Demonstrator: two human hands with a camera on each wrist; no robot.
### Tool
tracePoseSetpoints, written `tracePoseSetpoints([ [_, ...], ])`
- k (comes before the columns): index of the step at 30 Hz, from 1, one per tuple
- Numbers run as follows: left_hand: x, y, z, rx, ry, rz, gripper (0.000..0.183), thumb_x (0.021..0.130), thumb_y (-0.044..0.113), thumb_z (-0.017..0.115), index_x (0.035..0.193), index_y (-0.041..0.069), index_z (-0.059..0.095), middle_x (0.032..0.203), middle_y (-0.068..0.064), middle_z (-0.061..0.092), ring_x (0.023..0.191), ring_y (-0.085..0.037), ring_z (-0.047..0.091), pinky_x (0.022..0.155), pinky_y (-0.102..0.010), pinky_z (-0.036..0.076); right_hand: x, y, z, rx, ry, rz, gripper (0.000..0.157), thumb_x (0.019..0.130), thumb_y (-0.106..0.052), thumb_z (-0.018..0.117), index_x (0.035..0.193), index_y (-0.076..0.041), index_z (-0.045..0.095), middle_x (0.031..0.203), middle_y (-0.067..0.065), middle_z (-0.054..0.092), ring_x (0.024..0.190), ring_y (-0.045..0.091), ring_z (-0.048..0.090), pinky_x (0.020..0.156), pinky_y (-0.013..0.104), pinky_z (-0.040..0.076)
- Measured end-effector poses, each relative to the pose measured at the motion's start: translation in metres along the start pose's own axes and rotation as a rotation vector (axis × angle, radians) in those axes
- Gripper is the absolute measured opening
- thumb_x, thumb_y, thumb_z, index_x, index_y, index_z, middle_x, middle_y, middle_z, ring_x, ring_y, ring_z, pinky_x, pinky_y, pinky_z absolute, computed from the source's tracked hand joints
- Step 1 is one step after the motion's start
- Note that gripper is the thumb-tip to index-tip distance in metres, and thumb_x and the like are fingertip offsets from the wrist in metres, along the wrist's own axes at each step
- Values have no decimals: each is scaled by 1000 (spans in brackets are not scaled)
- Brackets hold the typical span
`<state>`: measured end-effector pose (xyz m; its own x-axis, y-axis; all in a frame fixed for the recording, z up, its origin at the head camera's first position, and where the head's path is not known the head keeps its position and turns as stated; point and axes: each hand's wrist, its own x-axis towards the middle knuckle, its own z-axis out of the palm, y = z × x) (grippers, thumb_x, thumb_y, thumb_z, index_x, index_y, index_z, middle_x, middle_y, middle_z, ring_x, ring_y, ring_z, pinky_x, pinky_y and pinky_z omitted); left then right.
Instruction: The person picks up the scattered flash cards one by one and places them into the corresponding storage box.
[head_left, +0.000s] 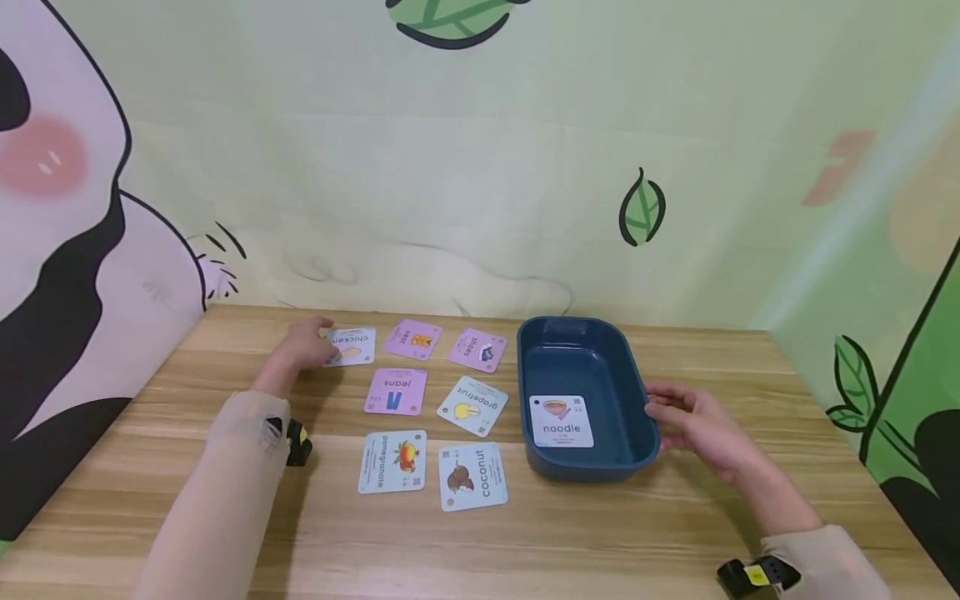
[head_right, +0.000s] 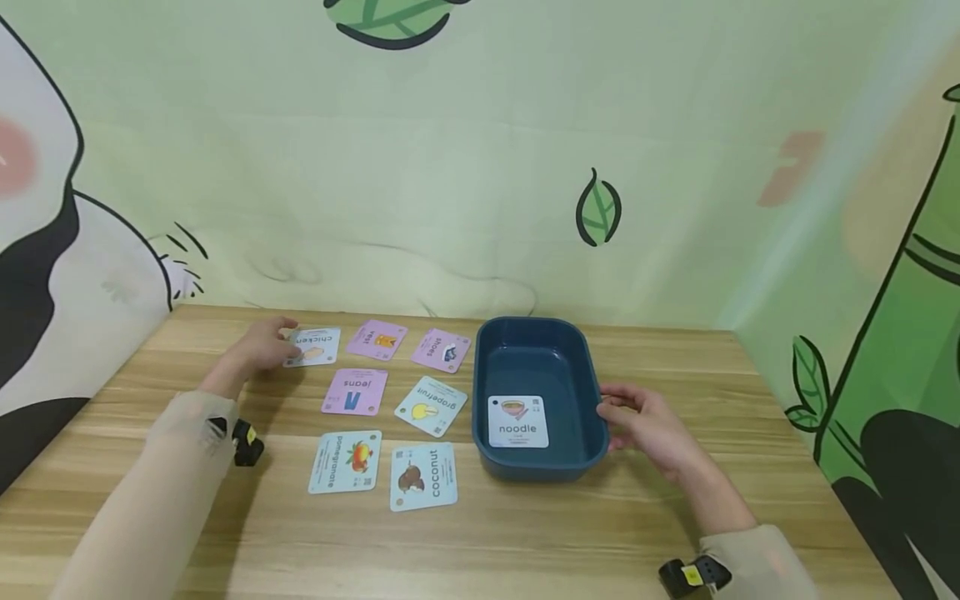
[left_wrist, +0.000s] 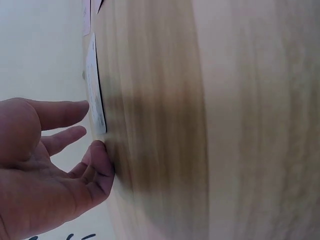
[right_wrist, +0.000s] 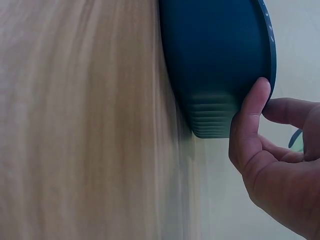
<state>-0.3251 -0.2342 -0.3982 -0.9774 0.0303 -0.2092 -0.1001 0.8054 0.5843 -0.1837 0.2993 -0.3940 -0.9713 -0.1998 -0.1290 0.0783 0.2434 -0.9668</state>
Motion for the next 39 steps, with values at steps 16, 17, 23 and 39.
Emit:
tracePoseSetpoints([
  [16,0,-1,-5,96,-85,6,60,89,13,59,141,-5,37,140,-40,27,118,-46,35,102,-56,27,4,7,0,16,-8,-25,51,97,-14,57,136,13,37,120,25,49,87,17,60,65,35,55],
  [17,-1,-1,-5,93,-88,2,60,89,14,59,142,-5,37,139,-39,28,118,-46,36,101,-56,27,4,7,0,15,-7,-23,52,97,-14,57,136,13,37,120,25,49,87,17,60,65,35,54],
  [23,-4,0,-7,84,-109,-31,62,88,19,64,140,-2,38,135,-34,37,118,-45,39,99,-57,31,2,4,0,8,-1,-7,53,97,-15,56,137,13,35,122,27,47,87,17,60,66,34,54],
  [39,-4,-8,-12,94,-165,-33,59,81,30,74,119,-4,45,117,-24,48,106,-38,43,93,-53,35,0,2,-3,7,-5,0,56,97,-16,57,139,13,33,125,29,45,88,16,59,66,33,54],
])
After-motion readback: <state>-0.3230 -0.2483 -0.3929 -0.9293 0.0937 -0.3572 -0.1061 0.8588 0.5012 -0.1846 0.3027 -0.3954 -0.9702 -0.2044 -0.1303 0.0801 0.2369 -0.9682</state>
